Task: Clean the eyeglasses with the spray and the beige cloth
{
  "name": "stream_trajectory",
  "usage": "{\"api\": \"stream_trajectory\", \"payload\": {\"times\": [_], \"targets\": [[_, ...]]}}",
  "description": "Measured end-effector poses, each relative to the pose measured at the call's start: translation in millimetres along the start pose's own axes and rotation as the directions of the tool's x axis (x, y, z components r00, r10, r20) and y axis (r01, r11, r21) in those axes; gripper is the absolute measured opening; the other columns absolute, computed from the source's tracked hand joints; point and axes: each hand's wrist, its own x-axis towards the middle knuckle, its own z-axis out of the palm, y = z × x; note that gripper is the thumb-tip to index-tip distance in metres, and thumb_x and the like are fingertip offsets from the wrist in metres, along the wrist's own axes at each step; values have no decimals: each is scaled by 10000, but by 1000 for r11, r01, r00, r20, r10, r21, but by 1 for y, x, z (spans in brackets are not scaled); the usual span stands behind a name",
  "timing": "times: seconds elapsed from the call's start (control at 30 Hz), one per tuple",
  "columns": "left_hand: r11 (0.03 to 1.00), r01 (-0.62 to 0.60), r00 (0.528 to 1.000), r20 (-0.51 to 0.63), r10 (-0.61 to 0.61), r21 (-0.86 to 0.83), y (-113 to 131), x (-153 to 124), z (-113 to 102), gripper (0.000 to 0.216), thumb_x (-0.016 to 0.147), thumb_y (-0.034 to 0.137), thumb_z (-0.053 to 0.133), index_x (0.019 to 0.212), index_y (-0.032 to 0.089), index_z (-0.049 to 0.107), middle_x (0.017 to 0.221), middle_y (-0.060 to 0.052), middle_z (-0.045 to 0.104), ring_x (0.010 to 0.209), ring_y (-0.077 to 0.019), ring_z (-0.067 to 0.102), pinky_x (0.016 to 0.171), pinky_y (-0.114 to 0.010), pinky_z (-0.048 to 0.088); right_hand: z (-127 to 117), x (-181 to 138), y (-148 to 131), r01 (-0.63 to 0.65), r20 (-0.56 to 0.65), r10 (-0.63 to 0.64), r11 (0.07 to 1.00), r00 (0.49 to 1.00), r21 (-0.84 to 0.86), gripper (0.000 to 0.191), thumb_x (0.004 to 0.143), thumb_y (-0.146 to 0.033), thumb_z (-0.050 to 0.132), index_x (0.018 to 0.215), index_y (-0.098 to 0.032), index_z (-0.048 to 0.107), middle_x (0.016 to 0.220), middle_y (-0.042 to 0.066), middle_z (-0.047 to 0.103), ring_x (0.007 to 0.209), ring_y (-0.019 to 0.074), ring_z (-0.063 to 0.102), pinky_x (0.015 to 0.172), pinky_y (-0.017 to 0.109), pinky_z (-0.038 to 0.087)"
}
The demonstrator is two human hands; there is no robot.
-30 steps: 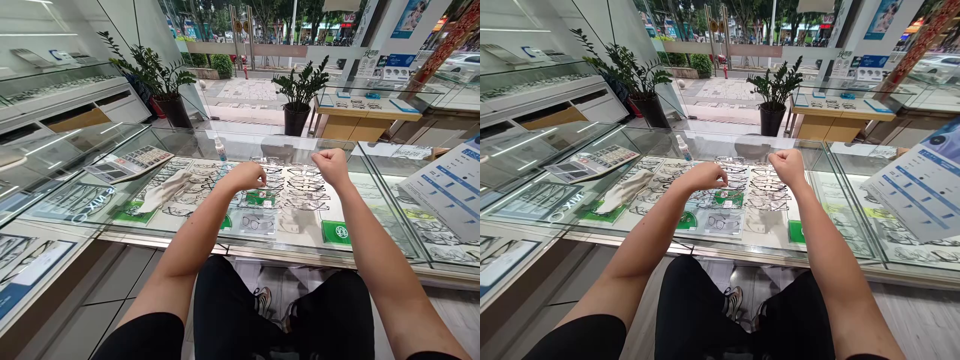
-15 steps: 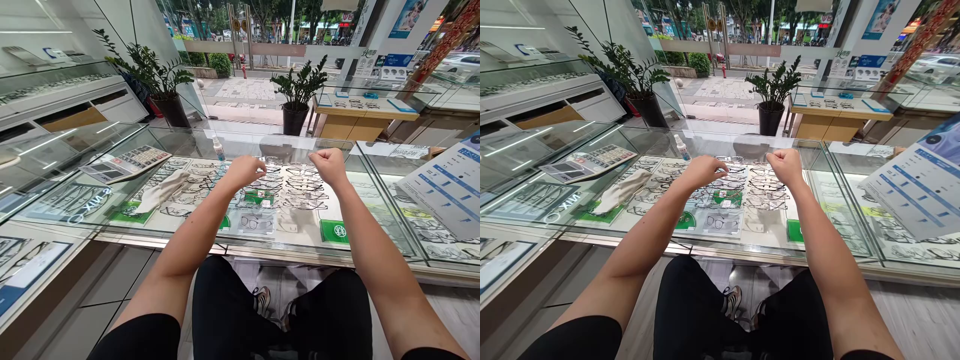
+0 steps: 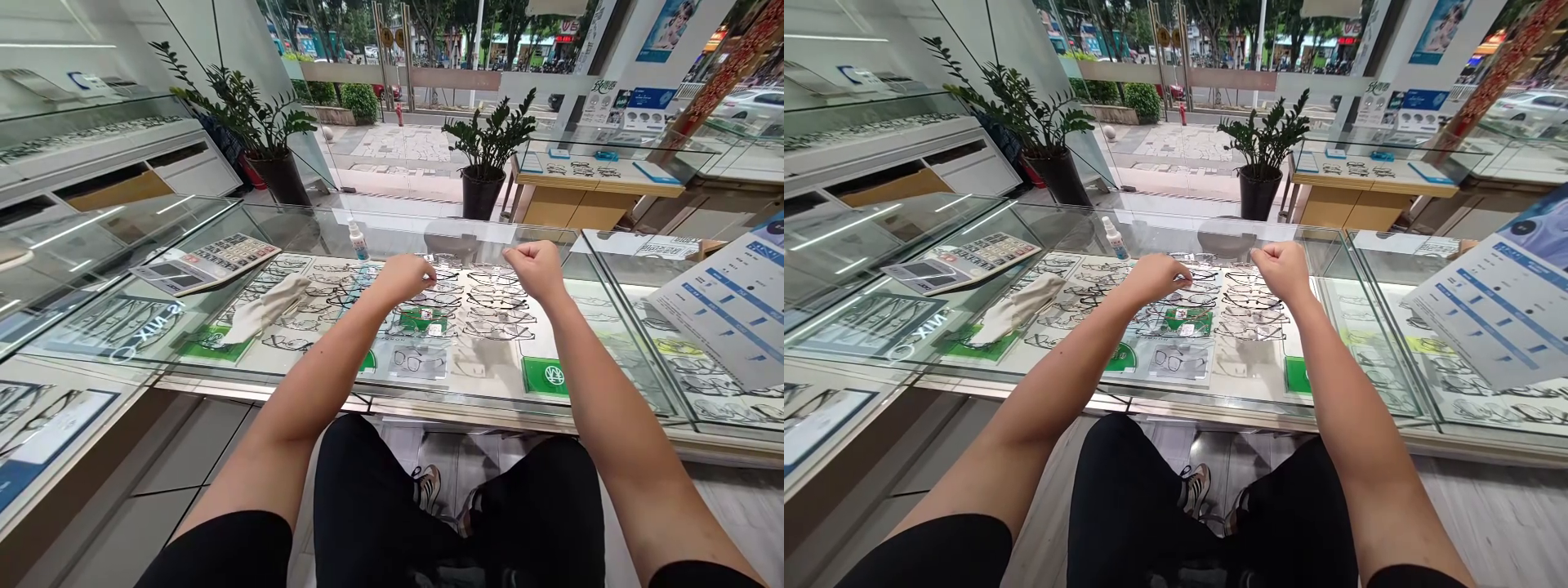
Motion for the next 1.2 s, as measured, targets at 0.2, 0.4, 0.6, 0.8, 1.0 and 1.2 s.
{"api": "stream_trajectory", "payload": {"times": [0.2,0.4,0.6,0.8,1.0,1.2], "targets": [[996,-29,998,-56,24,-88,-4,-6,-10,237,973,287,698,1045,244,920,982,-95,866,921,-288,735,785,-358,452,-1,-1,1,-3,-9,3,1000,1000,-12,534,849,-394,627,527,-279,217,551,-54,177,574,109,179,612,353,165],[848,-85,978,-208,-30,-523,-9,-18,-27,284,923,464,773,959,215,905,665,-35,654,653,-171,506,675,-348,352,-2,0,-1,-21,-10,21,1000,1000,-14,530,835,-429,627,534,-280,216,555,-61,173,585,110,181,619,352,164],[215,-259,946,-292,-140,-942,7,-16,-29,357,772,517,880,787,204,710,1007,-78,786,1007,-207,717,914,-360,548,11,-11,-25,-7,129,-17,983,992,183,524,844,-513,701,556,-268,337,554,-63,281,570,110,227,594,333,181],[-207,-209,972,-180,-149,-956,35,-14,-13,444,687,509,1038,836,202,753,1063,-60,845,1093,-228,781,1027,-384,571,36,-32,-44,-66,255,-44,911,966,408,437,876,-645,813,995,-231,739,556,-111,286,551,118,203,573,314,168],[-202,-199,966,-157,-206,-959,45,-10,5,488,584,573,1100,834,219,875,956,-43,851,907,-168,726,898,-330,542,43,-36,-40,8,118,-66,899,991,437,501,891,-719,833,1001,-242,723,552,-122,269,538,110,215,568,311,189],[-71,-258,950,-240,-198,-964,46,-10,6,450,625,572,1081,816,217,880,903,-43,834,862,-164,692,847,-325,524,41,-32,-37,54,71,-90,915,993,399,549,874,-773,824,884,-233,726,547,-102,301,542,111,232,578,321,190]]}}
